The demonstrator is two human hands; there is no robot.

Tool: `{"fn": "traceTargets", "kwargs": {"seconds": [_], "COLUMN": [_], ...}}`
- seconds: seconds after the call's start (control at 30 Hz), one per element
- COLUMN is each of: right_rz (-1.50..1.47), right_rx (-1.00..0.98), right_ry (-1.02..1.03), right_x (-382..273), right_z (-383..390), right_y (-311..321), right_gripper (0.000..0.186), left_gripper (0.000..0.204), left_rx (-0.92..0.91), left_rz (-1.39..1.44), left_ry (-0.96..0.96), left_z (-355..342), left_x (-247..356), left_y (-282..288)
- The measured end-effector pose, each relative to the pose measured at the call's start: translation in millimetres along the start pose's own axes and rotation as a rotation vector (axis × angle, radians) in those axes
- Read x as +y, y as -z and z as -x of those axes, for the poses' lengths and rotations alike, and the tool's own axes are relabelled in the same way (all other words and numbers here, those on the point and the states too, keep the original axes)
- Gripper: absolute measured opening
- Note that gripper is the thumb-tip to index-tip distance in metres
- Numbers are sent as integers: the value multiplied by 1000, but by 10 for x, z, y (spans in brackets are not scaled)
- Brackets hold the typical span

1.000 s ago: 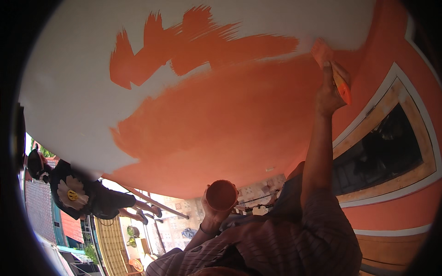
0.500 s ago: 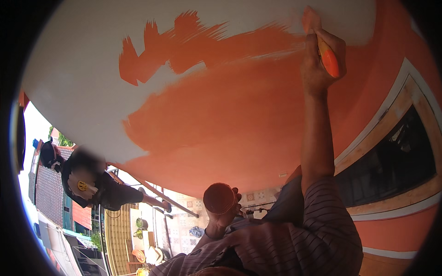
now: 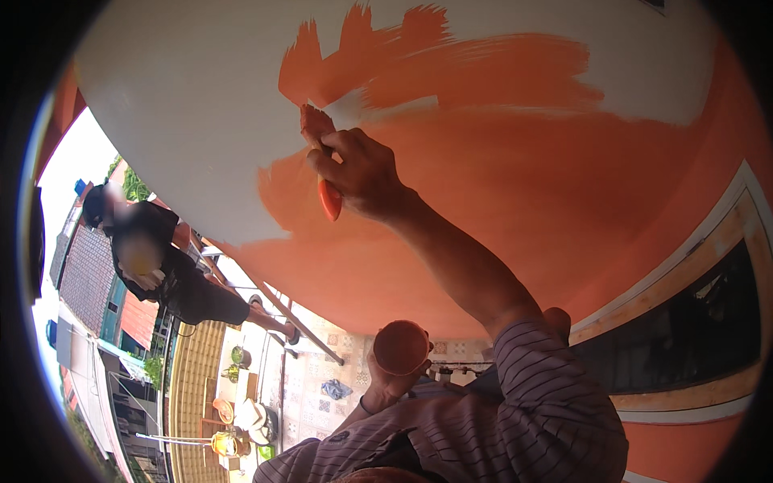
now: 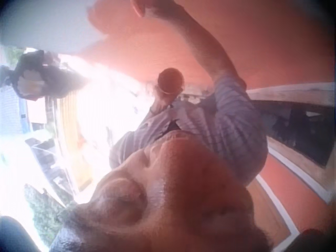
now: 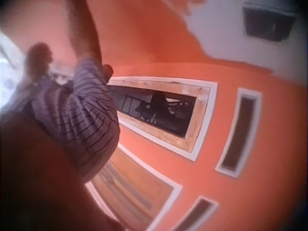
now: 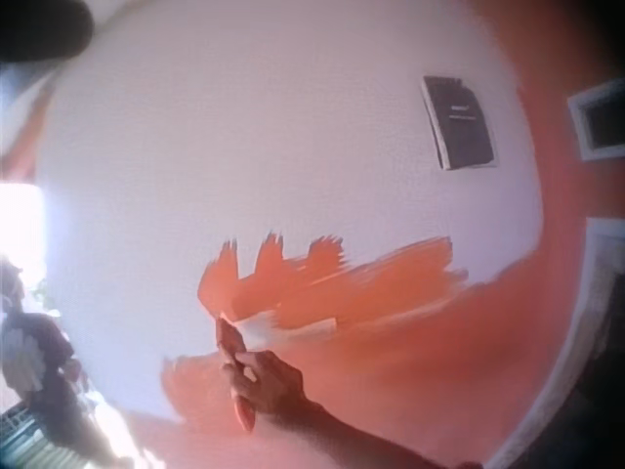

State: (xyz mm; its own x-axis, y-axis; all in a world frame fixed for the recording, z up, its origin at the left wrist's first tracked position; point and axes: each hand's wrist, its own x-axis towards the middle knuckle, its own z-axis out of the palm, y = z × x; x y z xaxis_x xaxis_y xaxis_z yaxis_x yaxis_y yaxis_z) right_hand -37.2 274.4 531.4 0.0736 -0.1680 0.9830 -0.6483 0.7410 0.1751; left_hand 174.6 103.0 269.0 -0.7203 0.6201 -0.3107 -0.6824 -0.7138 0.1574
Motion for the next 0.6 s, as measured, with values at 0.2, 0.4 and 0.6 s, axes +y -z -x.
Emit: {"fn": "traceTargets", "kwargs": {"seconds": [0.2,0.4,0.6], "right_rz": [60,439,95], "right_rx": [354,131,42], "right_ry": [-239,-108,-79], "right_x": [445,5,-265], "right_z": [508,1168,1301], "right_y": [1172,818,425], "right_gripper": [20,27,32], "left_gripper": [62,61,60], "left_rx": [-30,-1,-18], "left_rz": [102,114,70], "left_ry": [-55,-64,-87], "left_z": [36,-60,-111], "left_x": [70,5,-12], "left_y": [647,1125,1282]}}
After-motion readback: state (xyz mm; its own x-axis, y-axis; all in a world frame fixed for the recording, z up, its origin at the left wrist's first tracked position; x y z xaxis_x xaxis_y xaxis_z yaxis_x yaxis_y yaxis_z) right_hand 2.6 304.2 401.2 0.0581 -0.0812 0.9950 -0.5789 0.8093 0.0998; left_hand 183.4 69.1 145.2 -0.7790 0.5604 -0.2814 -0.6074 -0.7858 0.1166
